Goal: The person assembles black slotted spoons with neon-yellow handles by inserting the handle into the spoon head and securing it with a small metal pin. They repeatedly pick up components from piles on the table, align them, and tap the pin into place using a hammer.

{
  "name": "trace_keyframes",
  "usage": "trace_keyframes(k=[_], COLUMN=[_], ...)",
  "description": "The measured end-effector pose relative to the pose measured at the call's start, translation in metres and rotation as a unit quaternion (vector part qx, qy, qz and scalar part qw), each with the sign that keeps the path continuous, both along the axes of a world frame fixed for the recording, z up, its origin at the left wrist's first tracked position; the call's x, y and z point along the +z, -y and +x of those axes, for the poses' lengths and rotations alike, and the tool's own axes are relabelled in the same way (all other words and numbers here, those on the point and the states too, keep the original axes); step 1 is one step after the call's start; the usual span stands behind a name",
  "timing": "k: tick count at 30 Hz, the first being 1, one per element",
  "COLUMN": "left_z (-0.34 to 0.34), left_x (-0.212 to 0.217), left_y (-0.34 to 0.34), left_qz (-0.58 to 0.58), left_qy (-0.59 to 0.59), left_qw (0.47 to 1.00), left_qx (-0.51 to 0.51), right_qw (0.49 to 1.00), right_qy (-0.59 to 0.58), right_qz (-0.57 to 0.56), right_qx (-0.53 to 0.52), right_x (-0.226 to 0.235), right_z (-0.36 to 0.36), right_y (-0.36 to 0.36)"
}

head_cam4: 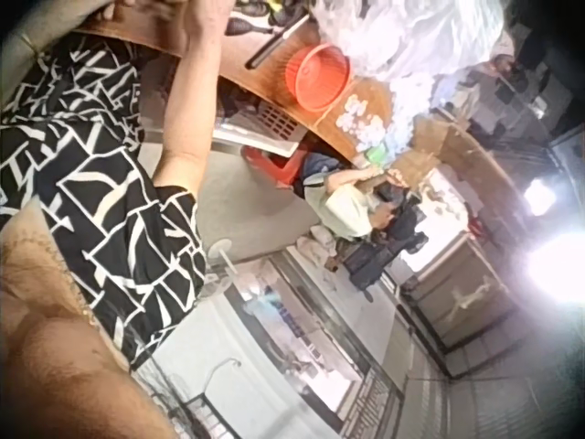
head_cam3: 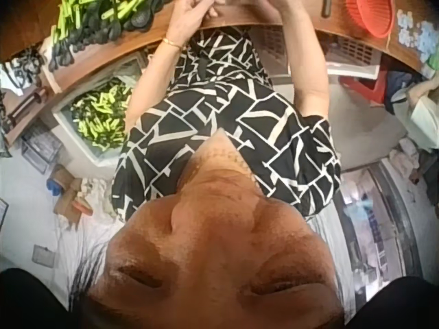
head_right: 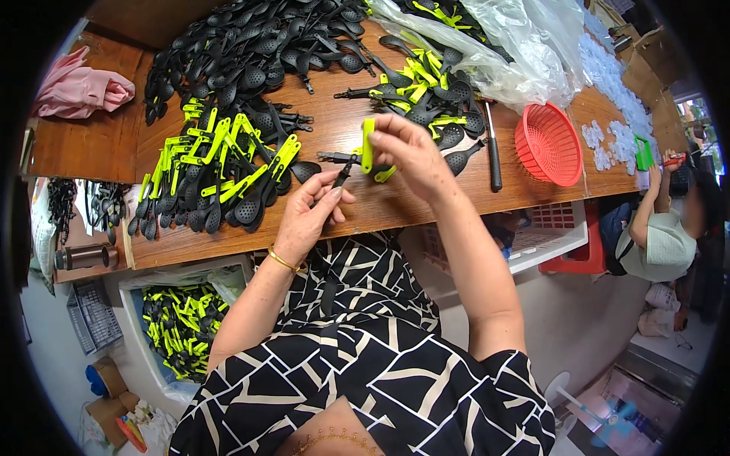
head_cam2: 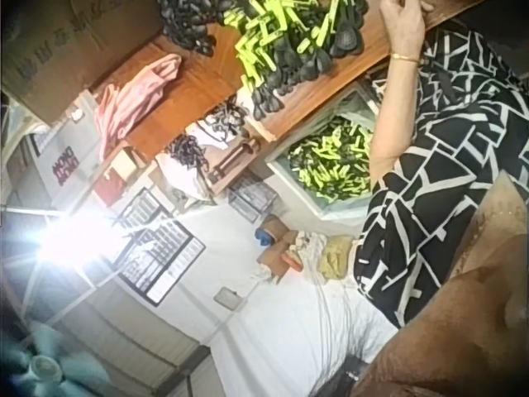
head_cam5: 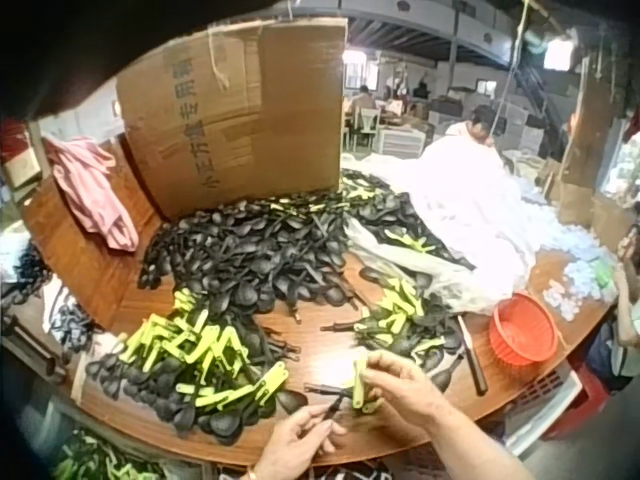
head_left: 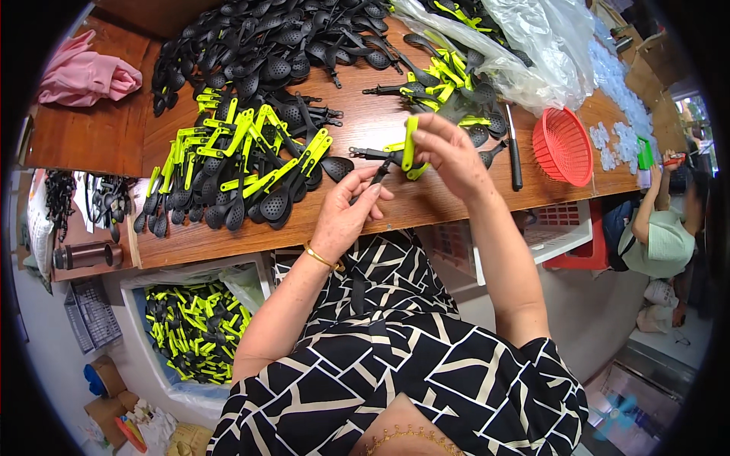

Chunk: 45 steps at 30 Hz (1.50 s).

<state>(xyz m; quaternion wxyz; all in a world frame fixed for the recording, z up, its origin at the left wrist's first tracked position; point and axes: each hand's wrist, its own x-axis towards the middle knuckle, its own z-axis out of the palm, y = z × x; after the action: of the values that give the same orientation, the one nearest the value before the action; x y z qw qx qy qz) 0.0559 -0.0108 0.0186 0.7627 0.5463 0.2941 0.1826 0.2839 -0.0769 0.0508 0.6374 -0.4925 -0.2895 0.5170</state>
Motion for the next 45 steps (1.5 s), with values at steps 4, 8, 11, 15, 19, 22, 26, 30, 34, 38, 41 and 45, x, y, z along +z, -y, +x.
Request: trace_keyframes(k=[4, 8, 11, 15, 19, 22, 26, 30, 34, 38, 41, 45], left_z=[0.004, -0.003, -0.008, -0.016, -0.021, -0.026, -0.027, -0.028, -0.038, -0.041, -0.04, -0.042], left_x=[0.013, 0.013, 0.011, 0.005, 0.01, 0.025, 0.027, 0.016, -0.002, -0.008, -0.006, 0.005], left_y=[0.003, 0.003, 0.003, 0.002, -0.004, -0.003, -0.002, -0.003, -0.007, -0.004, -0.001, -0.009], left_qz=[-0.022, -0.031, -0.025, 0.001, 0.105, 0.116, 0.112, 0.08, 0.037, 0.036, 0.044, 0.499], left_qy=[0.04, 0.043, 0.07, 0.067, 0.069, 0.036, 0.054, 0.045, -0.015, -0.045, -0.065, -0.116], left_qw=[0.999, 0.999, 0.997, 0.997, 0.992, 0.992, 0.992, 0.996, 0.999, 0.998, 0.997, 0.858], left_qx=[-0.008, -0.007, -0.001, 0.026, 0.024, 0.024, 0.028, 0.022, 0.013, 0.017, 0.009, 0.035], right_qw=[0.995, 1.0, 0.997, 0.995, 0.946, 0.904, 0.861, 0.878, 0.863, 0.863, 0.871, 0.862], right_qy=[-0.084, -0.021, 0.03, 0.099, 0.323, 0.424, 0.501, 0.476, 0.498, 0.498, 0.489, 0.507], right_qz=[0.018, 0.013, 0.064, 0.024, 0.008, 0.041, 0.073, 0.04, -0.055, -0.052, -0.025, 0.005], right_qx=[-0.047, -0.015, -0.021, -0.019, 0.025, 0.041, 0.048, 0.038, 0.064, 0.073, 0.044, 0.008], right_x=[-0.01, -0.011, -0.01, 0.007, 0.013, 0.024, 0.032, 0.025, 0.019, 0.001, 0.003, 0.0], right_z=[-0.027, -0.025, -0.029, -0.038, -0.029, -0.026, -0.029, -0.034, -0.028, -0.029, -0.039, -0.04], right_y=[0.004, 0.006, 0.01, 0.012, 0.016, 0.013, 0.009, 0.014, 0.026, 0.043, 0.035, 0.017])
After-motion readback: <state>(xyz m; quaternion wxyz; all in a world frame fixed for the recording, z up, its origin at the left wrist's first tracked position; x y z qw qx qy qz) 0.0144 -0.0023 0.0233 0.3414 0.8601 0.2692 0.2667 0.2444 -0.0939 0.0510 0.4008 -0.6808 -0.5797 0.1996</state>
